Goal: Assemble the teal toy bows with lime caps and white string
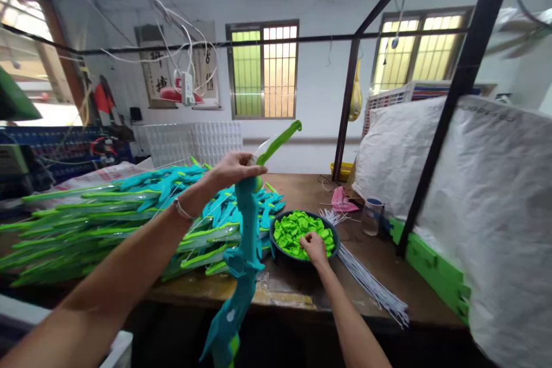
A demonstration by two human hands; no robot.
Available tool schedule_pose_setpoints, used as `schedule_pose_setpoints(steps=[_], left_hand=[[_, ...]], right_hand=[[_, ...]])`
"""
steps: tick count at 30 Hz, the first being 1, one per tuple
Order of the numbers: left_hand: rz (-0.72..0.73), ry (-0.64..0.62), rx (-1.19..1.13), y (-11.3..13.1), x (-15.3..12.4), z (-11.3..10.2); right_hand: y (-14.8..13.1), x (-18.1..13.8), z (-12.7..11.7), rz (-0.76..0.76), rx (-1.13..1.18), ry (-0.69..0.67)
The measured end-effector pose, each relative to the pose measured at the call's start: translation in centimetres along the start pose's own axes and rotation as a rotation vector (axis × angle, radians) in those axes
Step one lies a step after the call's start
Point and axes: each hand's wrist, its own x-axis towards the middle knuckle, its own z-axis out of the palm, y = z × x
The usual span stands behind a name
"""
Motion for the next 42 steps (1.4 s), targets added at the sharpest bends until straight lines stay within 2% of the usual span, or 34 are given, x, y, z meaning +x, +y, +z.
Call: schedule_pose_setpoints(steps=[3,6,9,14,17,19,21,26,31,33,36,38,42], left_hand=[[-0.019,0.040,-0.032,-4.1,-3.1,3.0],[-0.043,0.092,-0.039,-7.1,-5.7,5.0],[-0.055,0.156,-0.045,-9.3,-7.3,5.5],[-0.056,0.291,-0.085,-12.2,-8.5,6.2],[-0.104,0.392,-0.179,-14.1,-9.8,7.5],[-0.155,0.437,-0.354,-15.5,-11.4,8.6],[-0.200,0.354,-0.592,-16.6,-13.4,9.7],[-0.301,-0.079,-0.979,-17.7,-17.7,12.8],[-0.304,-0.404,-1.003,-18.8,-20.2,15.6],[-0.308,-0.508,-0.993,-19.5,-20.8,15.9],[-0.386,-0.706,-1.023,-20.1,-21.5,15.8],[-0.425,-0.757,-1.059,-20.2,-21.9,15.4],[-0.503,-0.632,-1.105,-20.1,-22.8,14.8]], right_hand=[[-0.8,-0.9,-0.3,0.030,0.184,0.040],[-2.1,-3.6,-0.2,0.023,0.343,0.076],[-4.0,-8.4,1.3,0.000,0.490,0.021],[-7.6,-16.0,5.1,0.034,0.653,-0.062],[-8.6,-17.8,6.4,0.114,0.695,-0.051],[-8.6,-18.1,6.4,0.172,0.709,-0.033],[-8.3,-18.0,6.1,0.215,0.714,-0.001],[-7.3,-17.7,5.4,0.250,0.703,0.088],[-6.1,-17.5,5.5,0.246,0.705,0.140],[-5.7,-17.5,5.6,0.240,0.706,0.164],[-5.3,-17.7,5.1,0.231,0.698,0.197],[-5.2,-17.9,4.5,0.212,0.682,0.228],[-5.9,-19.0,3.1,0.148,0.608,0.298]])
